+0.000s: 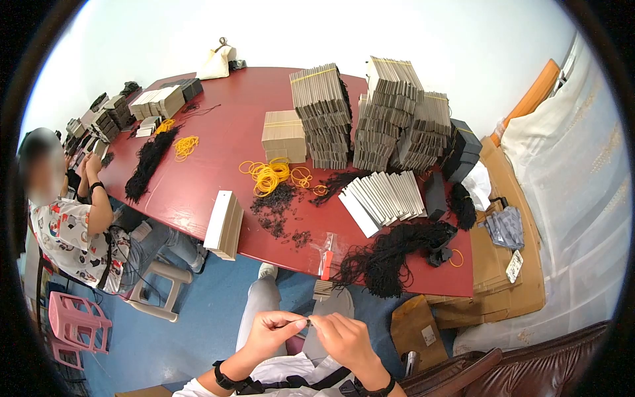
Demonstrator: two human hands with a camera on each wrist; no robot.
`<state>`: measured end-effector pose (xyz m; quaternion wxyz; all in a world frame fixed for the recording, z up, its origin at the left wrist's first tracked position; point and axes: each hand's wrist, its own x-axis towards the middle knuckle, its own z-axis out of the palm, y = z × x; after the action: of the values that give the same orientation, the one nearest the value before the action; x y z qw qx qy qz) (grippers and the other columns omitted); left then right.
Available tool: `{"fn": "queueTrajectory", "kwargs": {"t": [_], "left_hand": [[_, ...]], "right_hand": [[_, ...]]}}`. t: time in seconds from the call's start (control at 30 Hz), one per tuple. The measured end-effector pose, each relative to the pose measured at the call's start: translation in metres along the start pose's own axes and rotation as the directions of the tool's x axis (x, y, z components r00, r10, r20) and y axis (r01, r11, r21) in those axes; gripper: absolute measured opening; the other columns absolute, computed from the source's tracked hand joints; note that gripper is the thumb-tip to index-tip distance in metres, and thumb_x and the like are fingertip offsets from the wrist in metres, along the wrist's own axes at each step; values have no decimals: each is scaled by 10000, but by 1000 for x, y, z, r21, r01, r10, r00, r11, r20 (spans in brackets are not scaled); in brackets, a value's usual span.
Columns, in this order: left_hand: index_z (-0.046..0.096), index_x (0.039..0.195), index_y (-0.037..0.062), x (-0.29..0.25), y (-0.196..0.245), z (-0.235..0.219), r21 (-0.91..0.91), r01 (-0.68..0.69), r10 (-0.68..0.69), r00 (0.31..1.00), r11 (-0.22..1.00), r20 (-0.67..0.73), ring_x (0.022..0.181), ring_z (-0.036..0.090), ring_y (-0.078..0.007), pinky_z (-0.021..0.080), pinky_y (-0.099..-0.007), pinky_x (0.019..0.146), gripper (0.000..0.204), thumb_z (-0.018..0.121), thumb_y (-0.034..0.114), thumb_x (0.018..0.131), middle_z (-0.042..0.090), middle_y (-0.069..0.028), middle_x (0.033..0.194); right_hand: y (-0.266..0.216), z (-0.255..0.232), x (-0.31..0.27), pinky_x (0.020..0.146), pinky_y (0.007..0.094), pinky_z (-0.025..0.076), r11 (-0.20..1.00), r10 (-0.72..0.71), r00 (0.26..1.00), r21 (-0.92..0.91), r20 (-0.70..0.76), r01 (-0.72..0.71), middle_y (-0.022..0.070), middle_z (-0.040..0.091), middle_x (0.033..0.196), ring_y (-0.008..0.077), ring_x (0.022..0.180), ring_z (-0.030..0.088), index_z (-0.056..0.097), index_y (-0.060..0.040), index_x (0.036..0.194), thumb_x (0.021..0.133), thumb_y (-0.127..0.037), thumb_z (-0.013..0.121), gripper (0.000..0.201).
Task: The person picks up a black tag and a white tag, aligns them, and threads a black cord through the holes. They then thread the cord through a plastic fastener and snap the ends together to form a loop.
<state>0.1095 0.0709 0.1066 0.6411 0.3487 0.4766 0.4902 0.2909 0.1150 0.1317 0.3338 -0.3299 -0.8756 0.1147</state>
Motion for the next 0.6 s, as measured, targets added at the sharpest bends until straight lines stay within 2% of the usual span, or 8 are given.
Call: {"fn": "queueTrajectory", "kwargs": {"t": [0.03,0.1,0.2,0.3,0.37,0.4,0.47,0.6], "left_hand": [[704,961,-30,0,-1,-1,-18,-4,4,1000,1000,0,753,585,-46,473,-186,653,135,675,78,886,692,-37,853],[704,958,-31,1,-1,-2,-35,-8,8,1000,999,1,754,590,-52,478,-191,658,137,677,83,886,694,-40,858],[700,973,-30,2,-3,-2,-38,13,-12,1000,999,24,763,596,-58,481,-197,675,148,674,89,889,695,-46,873],[698,980,-22,4,-6,-3,-130,-35,47,995,991,87,774,605,-72,479,-194,700,143,661,90,898,698,-59,908],[680,977,-5,5,-8,-6,-104,112,-101,989,988,105,688,548,-30,425,-172,622,120,641,88,911,664,-6,807],[680,977,-5,6,-6,-5,-104,113,-102,989,988,105,688,548,-30,425,-172,622,120,641,88,911,664,-6,807],[637,967,22,6,1,-3,-178,59,-41,994,982,105,583,425,11,315,-168,533,80,628,86,920,565,68,689],[576,970,39,7,0,-5,-131,53,-43,996,990,77,507,294,31,218,-179,464,77,619,86,928,432,113,584]], "right_hand": [[0,0,0,538,305,490,1000,1,1000,0,0,-1,65,626,760,212,630,624,621,-33,994,753,-33,674,247],[-3,0,1,550,288,488,905,203,979,380,8,-191,77,646,807,207,634,625,637,-30,1088,805,-44,681,287],[-10,-4,7,556,278,484,802,289,945,501,149,-325,77,659,833,190,621,614,674,-43,1086,810,-57,712,279],[-5,8,1,551,277,480,854,250,968,471,3,-222,60,649,804,168,600,597,714,-56,1017,758,-53,758,263],[-1,6,2,548,277,478,886,229,973,414,1,-209,56,639,786,166,599,598,722,-57,982,751,-60,765,235],[0,5,2,545,277,477,915,208,978,354,-1,-195,51,630,768,164,598,599,730,-59,946,744,-66,772,207],[3,2,1,540,277,477,914,217,976,349,12,-208,47,622,760,163,604,604,724,-55,926,741,-69,775,192],[5,-4,0,525,283,482,913,224,972,334,72,-235,36,614,755,168,619,616,695,-56,850,735,-87,779,146]]}}
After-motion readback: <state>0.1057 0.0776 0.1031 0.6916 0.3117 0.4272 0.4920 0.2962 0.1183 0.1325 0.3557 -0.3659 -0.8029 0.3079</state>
